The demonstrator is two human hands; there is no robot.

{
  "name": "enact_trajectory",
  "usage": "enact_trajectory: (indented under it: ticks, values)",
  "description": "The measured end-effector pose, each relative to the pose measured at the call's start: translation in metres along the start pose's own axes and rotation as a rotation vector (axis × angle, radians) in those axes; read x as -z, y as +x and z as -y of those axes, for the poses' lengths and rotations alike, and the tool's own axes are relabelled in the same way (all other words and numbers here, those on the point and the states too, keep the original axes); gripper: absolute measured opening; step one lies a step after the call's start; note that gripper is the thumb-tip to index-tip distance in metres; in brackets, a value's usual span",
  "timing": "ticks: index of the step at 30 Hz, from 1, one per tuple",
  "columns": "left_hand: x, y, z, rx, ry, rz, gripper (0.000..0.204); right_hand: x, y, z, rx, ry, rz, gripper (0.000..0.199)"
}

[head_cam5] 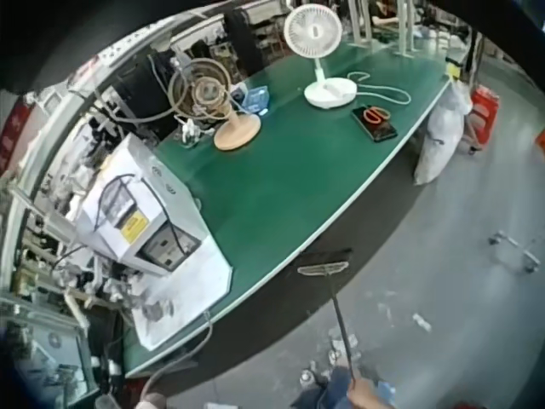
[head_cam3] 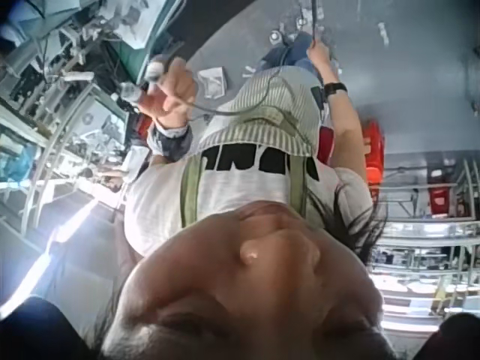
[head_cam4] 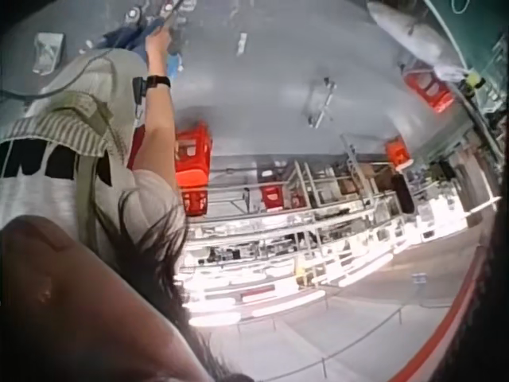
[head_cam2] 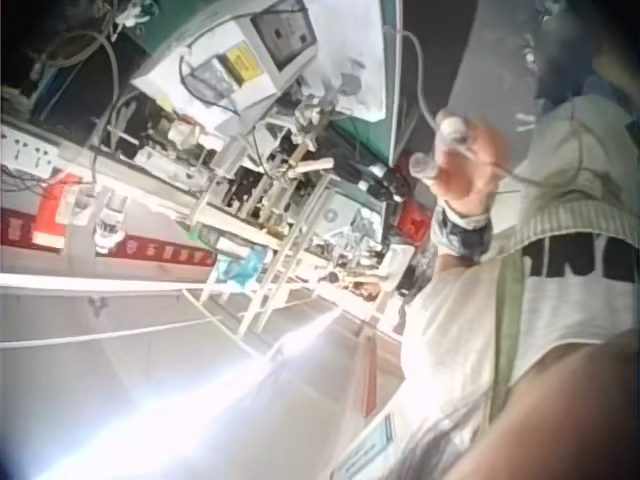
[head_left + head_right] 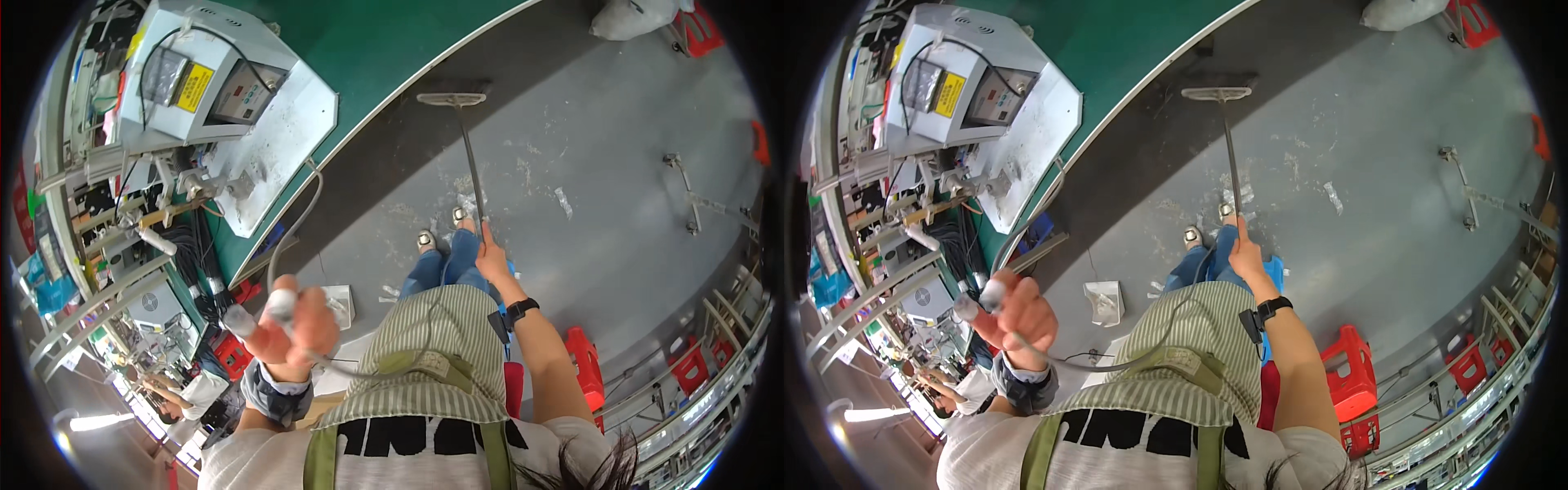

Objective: Sweep the floor and collect trash using a broom and dustpan in a production environment.

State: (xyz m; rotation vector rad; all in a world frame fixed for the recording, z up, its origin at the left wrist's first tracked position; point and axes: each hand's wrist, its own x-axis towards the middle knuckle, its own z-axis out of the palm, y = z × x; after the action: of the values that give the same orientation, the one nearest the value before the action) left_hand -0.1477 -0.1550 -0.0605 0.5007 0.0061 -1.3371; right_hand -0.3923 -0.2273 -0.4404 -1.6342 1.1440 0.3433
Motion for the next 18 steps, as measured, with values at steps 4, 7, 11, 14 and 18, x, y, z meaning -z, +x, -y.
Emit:
enact_trajectory:
  ticks: [4,7,11,14,18]
  values:
    - [-0.025,0.008,-0.006,0.018,0.286,0.059,0.076,0.005,-0.010,-0.003,0.005,-0.143,0.084,0.068]
    - [-0.027,0.021,-0.018,-0.133,0.453,0.251,0.084,0.007,-0.029,-0.017,-0.004,-0.177,0.087,0.068]
    - [-0.041,0.043,-0.033,-0.352,0.275,0.121,0.068,-0.001,-0.060,-0.020,-0.044,-0.158,0.140,0.065]
    - [-0.054,0.078,-0.059,-0.412,-0.031,0.282,0.059,-0.002,-0.080,-0.015,-0.118,-0.133,0.271,0.065]
    - [-0.072,0.100,-0.076,-0.393,-0.267,0.536,0.054,-0.013,-0.107,-0.025,0.066,-0.190,0.202,0.060]
